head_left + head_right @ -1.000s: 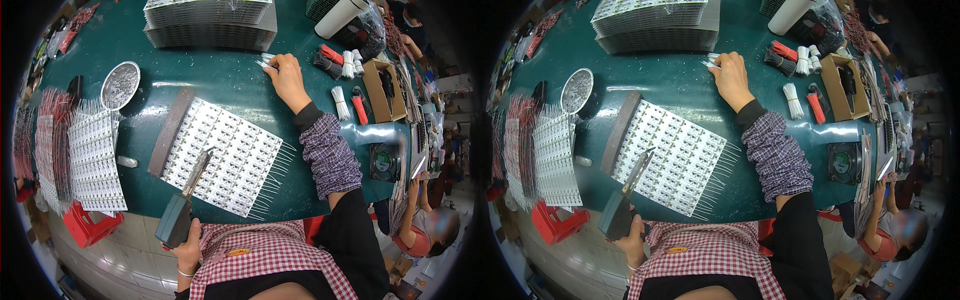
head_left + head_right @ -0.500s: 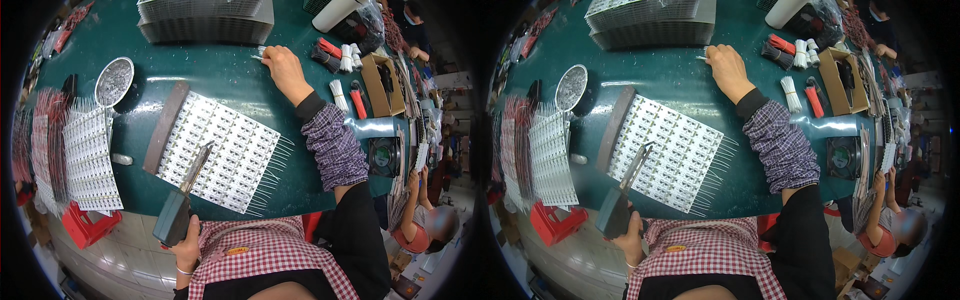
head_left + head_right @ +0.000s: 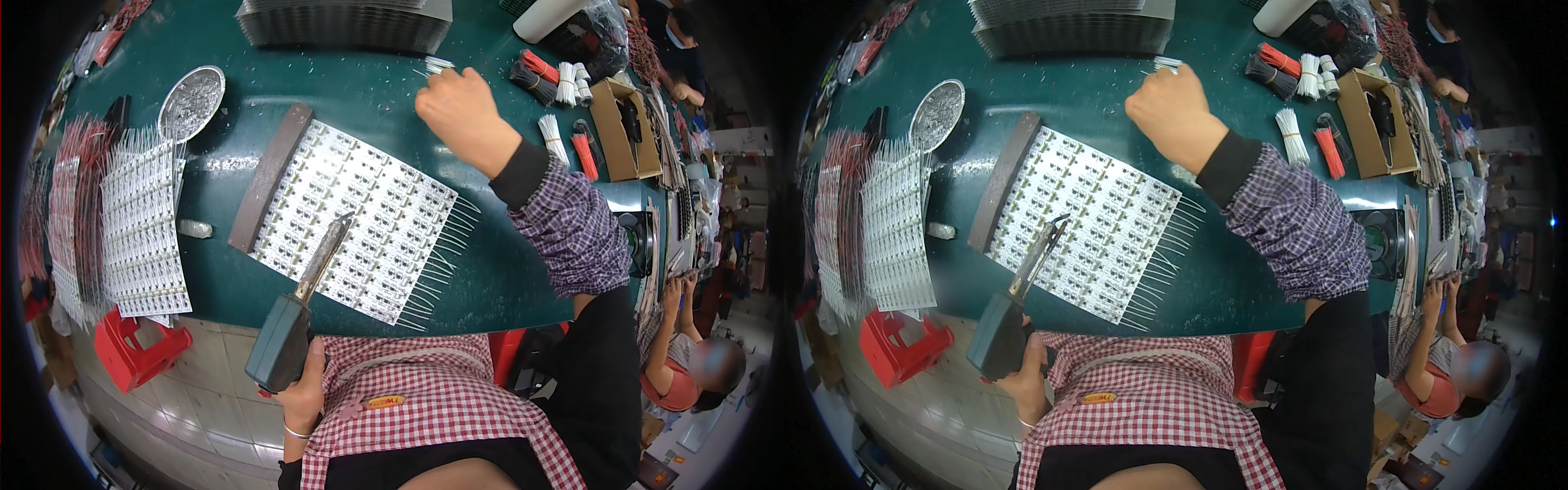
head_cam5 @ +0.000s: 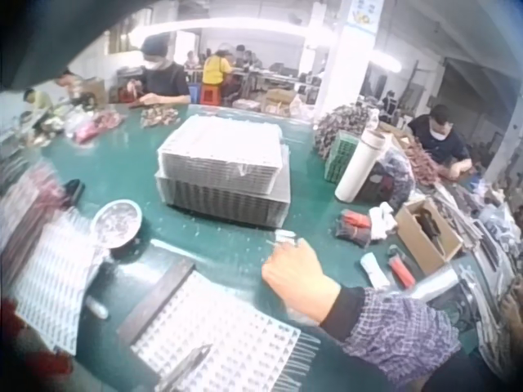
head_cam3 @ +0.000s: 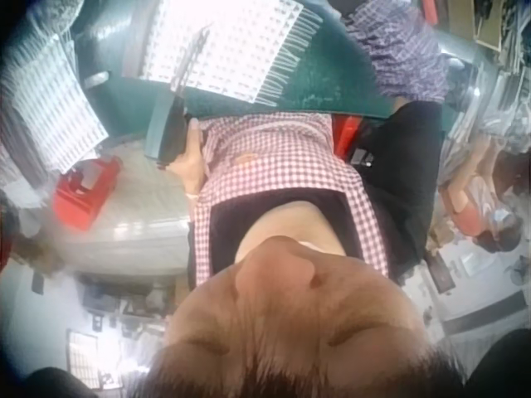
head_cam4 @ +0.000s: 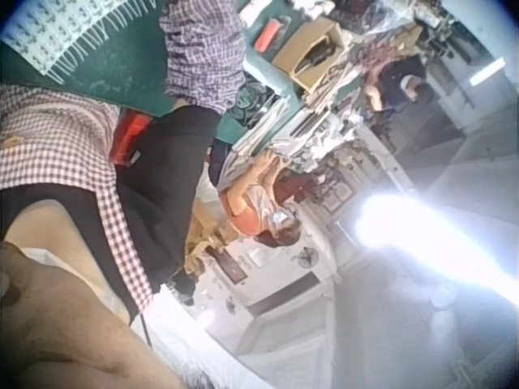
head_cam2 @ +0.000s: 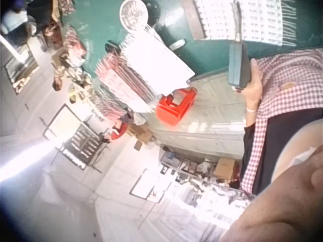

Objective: The person solders components onto a circuit board using a soldering iron by hand, picks up bundled wires from the table, and solders them onto the circuit board.

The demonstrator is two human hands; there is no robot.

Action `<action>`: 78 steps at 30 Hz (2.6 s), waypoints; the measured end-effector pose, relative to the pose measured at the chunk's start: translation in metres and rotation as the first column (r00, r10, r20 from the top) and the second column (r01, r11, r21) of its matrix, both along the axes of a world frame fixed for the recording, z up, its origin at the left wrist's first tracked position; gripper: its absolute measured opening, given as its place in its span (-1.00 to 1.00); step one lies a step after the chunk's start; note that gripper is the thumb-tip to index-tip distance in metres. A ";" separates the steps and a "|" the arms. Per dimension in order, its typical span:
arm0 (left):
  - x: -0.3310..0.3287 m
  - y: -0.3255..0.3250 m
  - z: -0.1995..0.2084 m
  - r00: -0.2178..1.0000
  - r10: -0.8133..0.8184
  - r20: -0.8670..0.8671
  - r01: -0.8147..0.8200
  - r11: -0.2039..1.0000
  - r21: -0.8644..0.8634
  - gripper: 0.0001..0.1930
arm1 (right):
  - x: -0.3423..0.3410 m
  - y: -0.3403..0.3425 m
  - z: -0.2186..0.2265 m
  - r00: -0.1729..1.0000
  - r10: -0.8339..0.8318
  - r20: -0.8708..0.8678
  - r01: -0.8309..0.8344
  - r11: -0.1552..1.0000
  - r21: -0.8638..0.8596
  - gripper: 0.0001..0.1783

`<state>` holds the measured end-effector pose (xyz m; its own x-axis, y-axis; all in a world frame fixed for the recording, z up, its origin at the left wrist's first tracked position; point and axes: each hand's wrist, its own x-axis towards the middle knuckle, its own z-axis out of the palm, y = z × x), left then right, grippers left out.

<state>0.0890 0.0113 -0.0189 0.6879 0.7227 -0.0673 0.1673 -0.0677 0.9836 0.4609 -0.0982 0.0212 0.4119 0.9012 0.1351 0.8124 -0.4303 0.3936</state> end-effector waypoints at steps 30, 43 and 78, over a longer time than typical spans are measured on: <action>0.092 0.000 0.036 0.981 -0.160 -0.105 0.144 0.979 -0.144 -0.57 | -0.085 -0.071 -0.053 0.868 0.154 -0.473 0.221 0.732 0.644 -0.75; 0.111 -0.005 0.036 0.947 -0.285 -0.148 0.292 0.956 0.026 -0.70 | -0.086 -0.071 -0.052 0.872 0.157 -0.464 0.190 0.764 0.616 -0.78; 0.113 -0.014 0.032 0.961 -0.197 -0.193 0.236 0.949 0.208 -0.85 | -0.089 -0.070 -0.048 0.889 0.128 -0.440 0.184 0.778 0.600 -0.70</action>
<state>0.2020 -0.0028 0.0128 0.8223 0.5672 -0.0467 0.2846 -0.3388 0.8968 0.3715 -0.1684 -0.0271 0.5890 0.6714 0.4498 0.8077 -0.4725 -0.3526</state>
